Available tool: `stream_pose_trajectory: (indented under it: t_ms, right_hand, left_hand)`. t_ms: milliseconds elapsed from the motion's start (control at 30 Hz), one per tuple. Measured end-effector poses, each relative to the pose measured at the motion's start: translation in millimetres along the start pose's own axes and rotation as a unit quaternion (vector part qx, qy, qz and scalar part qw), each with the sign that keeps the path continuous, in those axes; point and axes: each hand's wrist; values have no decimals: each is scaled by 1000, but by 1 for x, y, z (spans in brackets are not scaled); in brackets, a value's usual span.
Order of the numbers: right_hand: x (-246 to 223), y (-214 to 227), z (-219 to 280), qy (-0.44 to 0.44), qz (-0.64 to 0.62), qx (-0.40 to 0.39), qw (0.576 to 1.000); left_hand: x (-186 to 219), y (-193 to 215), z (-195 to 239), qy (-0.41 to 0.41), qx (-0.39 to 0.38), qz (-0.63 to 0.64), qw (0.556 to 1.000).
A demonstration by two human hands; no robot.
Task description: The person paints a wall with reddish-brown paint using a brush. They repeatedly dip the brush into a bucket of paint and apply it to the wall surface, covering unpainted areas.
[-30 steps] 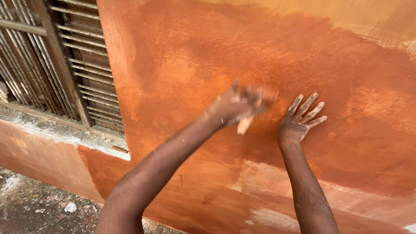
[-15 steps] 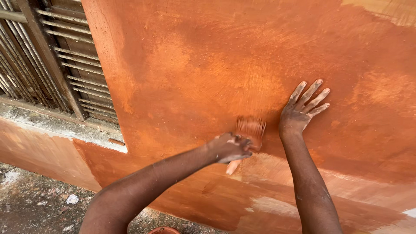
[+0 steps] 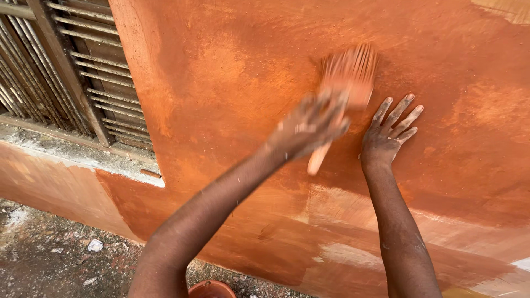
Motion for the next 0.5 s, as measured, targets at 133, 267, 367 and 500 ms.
stream_pose_trajectory:
  t_ms: [133,267,367,500]
  right_hand:
    - [4,8,7,-11,63,53,997]
    - [10,20,12,2,52,47,997]
    - [25,22,19,38,24,8,999]
    - [40,22,24,76,26,-25,996]
  left_hand:
    - [76,-12,27,-258,-53,-421,868]
    - [92,-1,36,-52,-230,361,902]
    - [59,10,4,-54,-289,282,913]
    - [-12,28,-30,-49,77,-125,988]
Point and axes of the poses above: each hand's wrist, its own z-axis away from the middle knuckle, its own y-axis out of the back of the hand, x = y × z, and after that the axes turned 6 degrees about z, right-handed
